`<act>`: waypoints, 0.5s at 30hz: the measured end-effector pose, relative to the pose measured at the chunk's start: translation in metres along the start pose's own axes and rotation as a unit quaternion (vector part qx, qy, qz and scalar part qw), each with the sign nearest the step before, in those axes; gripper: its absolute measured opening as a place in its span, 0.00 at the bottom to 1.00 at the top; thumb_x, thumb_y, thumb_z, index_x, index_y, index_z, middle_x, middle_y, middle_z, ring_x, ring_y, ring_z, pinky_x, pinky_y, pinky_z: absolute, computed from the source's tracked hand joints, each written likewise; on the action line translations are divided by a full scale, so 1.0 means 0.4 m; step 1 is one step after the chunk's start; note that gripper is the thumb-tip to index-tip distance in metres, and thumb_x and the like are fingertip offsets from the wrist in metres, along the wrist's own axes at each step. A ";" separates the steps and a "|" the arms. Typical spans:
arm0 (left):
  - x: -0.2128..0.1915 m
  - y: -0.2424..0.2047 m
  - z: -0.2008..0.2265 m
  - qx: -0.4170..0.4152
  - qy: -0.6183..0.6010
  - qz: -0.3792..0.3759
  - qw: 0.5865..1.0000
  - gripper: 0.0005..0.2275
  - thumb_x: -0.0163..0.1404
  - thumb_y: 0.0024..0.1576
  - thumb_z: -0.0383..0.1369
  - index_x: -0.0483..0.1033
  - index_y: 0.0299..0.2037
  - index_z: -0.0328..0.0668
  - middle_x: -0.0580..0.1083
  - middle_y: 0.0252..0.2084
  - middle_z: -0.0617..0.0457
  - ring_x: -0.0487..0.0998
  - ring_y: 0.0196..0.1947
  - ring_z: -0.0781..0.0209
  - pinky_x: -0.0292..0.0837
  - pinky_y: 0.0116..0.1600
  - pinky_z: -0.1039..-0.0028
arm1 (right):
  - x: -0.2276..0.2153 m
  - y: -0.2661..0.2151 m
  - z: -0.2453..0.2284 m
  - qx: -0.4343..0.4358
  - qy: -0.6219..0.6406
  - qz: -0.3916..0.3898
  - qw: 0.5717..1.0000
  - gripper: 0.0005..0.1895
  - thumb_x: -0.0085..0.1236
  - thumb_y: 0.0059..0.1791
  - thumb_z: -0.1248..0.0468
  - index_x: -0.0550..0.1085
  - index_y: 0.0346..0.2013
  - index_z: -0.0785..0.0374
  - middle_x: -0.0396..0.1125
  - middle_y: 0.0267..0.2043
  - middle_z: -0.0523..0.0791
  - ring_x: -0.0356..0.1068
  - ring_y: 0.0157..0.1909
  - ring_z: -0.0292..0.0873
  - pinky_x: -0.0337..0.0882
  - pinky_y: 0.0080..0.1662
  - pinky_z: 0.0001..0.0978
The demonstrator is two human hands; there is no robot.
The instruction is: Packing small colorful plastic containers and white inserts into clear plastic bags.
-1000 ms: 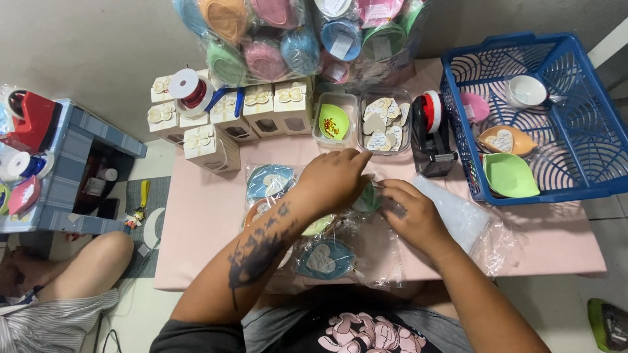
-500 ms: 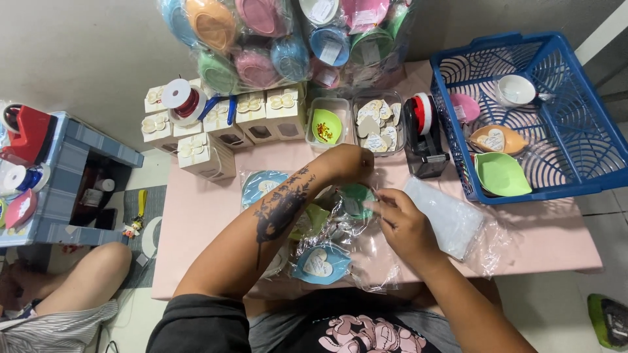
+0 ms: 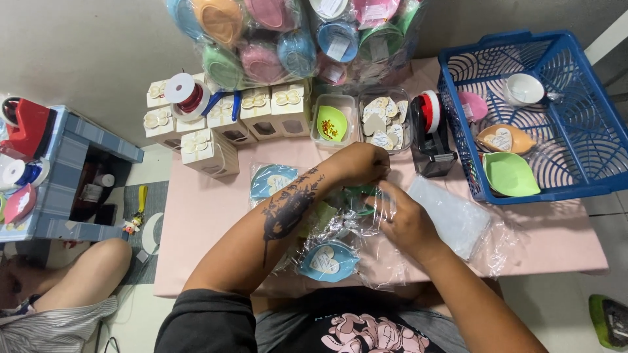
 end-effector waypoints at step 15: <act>-0.092 -0.330 0.113 -0.097 0.171 0.001 0.981 0.30 0.43 0.64 0.48 0.61 0.75 0.41 0.63 0.73 0.33 0.62 0.73 0.27 0.52 0.71 0.31 | 0.004 0.012 -0.033 -0.066 -0.182 0.009 0.981 0.18 0.65 0.41 0.62 0.78 0.45 0.60 0.67 0.50 0.49 0.68 0.65 0.57 0.74 0.59 0.46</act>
Point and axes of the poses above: each hand's wrist, its own y-axis towards the middle knuckle, its own x-axis out of the palm, z = x × y, the point moved 6 cm from there along y, towards the middle knuckle
